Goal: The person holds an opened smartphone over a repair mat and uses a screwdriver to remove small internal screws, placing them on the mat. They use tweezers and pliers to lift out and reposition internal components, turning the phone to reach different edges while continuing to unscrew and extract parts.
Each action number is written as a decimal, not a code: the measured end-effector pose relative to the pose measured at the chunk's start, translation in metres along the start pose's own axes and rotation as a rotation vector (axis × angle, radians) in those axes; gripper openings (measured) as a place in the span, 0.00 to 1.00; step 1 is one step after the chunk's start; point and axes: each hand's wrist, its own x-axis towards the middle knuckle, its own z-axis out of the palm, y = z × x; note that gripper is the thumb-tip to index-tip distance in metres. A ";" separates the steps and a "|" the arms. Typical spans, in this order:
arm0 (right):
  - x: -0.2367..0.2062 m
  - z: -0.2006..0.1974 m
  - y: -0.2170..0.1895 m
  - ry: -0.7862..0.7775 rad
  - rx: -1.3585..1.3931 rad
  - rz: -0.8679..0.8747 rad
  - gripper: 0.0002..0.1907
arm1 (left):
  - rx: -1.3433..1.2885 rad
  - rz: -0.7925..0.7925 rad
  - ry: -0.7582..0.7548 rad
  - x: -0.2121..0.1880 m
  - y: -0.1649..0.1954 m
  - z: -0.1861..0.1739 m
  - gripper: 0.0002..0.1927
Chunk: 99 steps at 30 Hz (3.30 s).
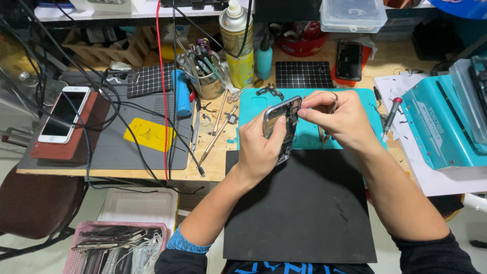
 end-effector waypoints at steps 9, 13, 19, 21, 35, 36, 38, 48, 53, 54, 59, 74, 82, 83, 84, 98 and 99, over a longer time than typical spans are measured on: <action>0.000 -0.001 0.002 -0.003 0.017 0.008 0.03 | -0.106 -0.074 -0.013 0.000 -0.005 0.000 0.11; 0.000 0.001 0.002 0.025 0.032 0.099 0.04 | -0.126 -0.114 -0.010 -0.001 -0.008 0.001 0.11; 0.001 0.000 0.006 0.028 0.030 0.115 0.05 | -0.162 -0.138 -0.015 -0.002 -0.012 0.001 0.11; 0.001 -0.001 0.008 0.009 0.144 0.095 0.05 | -0.222 -0.128 -0.027 -0.002 -0.014 0.000 0.12; 0.014 0.001 0.012 -0.012 -0.077 -0.058 0.08 | -0.225 -0.190 -0.088 -0.003 -0.023 0.000 0.10; 0.015 0.003 0.013 -0.012 -0.092 -0.072 0.08 | -0.245 -0.217 -0.089 -0.003 -0.026 0.001 0.10; 0.015 0.005 0.012 -0.005 -0.072 -0.045 0.09 | -0.295 -0.268 -0.079 -0.001 -0.032 0.003 0.10; 0.000 0.009 -0.004 -0.005 0.027 0.233 0.08 | -0.751 -0.503 -0.023 0.012 -0.051 0.004 0.11; 0.000 0.012 -0.009 0.007 -0.036 0.231 0.06 | -0.691 -0.425 -0.053 0.011 -0.039 0.002 0.17; -0.001 0.013 -0.010 0.011 -0.040 0.235 0.06 | -0.687 -0.407 -0.054 0.011 -0.037 0.001 0.19; -0.003 0.015 -0.010 0.020 -0.048 0.243 0.06 | -0.685 -0.395 -0.056 0.011 -0.037 0.001 0.20; -0.003 0.010 -0.001 0.061 -0.033 0.253 0.07 | -0.694 -0.402 -0.003 0.009 -0.047 0.005 0.14; 0.026 -0.026 0.024 0.170 -0.856 -0.116 0.13 | -1.082 -0.581 0.114 0.019 -0.069 -0.013 0.18; 0.030 -0.027 0.027 0.135 -0.865 -0.123 0.12 | -1.132 -0.604 0.118 0.019 -0.072 -0.017 0.20; 0.034 -0.026 0.031 0.098 -0.874 -0.130 0.11 | -1.180 -0.625 0.123 0.019 -0.074 -0.020 0.22; 0.079 -0.003 0.027 -0.052 -0.927 0.118 0.13 | -1.179 -0.586 0.285 0.015 -0.091 -0.059 0.24; 0.075 -0.006 0.028 -0.059 -0.963 0.173 0.15 | -1.184 -0.588 0.277 0.016 -0.092 -0.060 0.25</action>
